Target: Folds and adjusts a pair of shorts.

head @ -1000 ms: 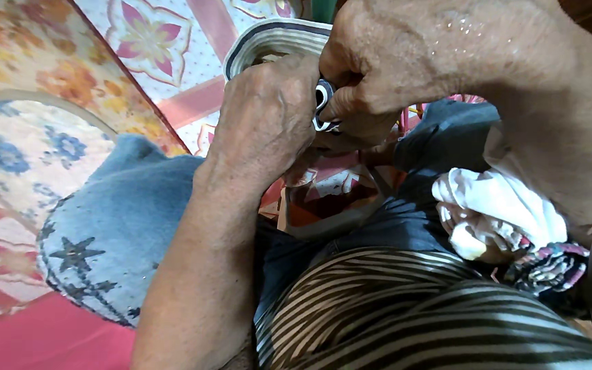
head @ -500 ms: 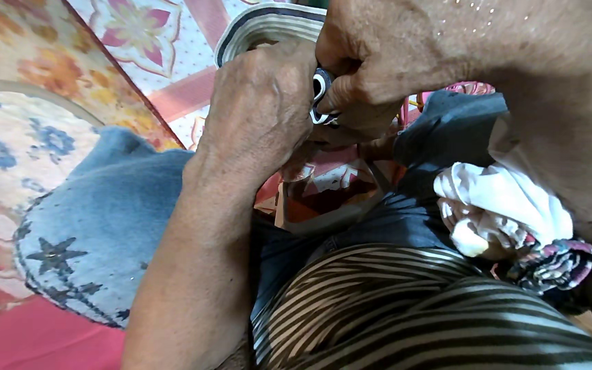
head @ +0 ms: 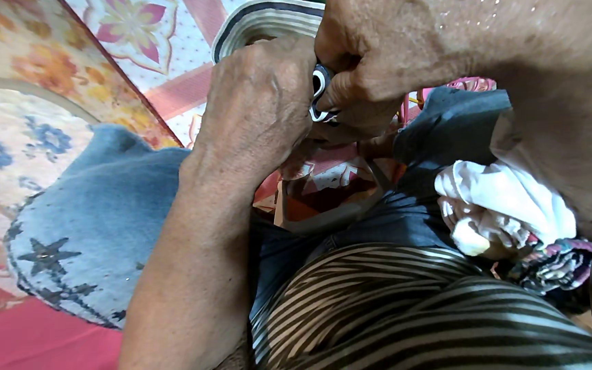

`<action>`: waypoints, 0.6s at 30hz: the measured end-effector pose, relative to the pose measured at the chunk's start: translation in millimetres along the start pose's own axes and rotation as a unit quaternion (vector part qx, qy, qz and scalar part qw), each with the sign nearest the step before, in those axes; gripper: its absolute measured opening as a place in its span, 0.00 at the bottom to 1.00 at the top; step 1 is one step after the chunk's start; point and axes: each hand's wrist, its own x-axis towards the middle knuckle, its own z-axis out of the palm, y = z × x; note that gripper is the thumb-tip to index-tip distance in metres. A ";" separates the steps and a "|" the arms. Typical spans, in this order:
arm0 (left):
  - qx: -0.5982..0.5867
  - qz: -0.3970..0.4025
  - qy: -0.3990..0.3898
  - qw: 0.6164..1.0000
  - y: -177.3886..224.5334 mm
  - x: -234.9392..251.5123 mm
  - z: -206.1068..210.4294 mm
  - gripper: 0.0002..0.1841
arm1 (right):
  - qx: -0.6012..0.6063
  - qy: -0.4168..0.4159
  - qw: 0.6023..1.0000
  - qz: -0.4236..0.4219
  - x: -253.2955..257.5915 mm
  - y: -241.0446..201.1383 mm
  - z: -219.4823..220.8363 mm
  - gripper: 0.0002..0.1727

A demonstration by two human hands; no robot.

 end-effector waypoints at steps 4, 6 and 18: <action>-0.002 -0.004 0.002 1.000 -0.7 -2.1 1.0 0.02 | 0.086 -0.122 0.973 0.174 -1.1 -39.1 -29.9 0.20; 0.006 -0.005 0.001 1.000 0.0 -2.1 0.7 0.02 | 0.080 -0.114 0.977 0.160 -2.1 -36.2 -27.3 0.20; 0.010 -0.021 -0.013 1.000 4.2 3.1 -0.6 0.06 | 0.070 -0.127 0.974 0.173 -0.8 -38.0 -29.6 0.21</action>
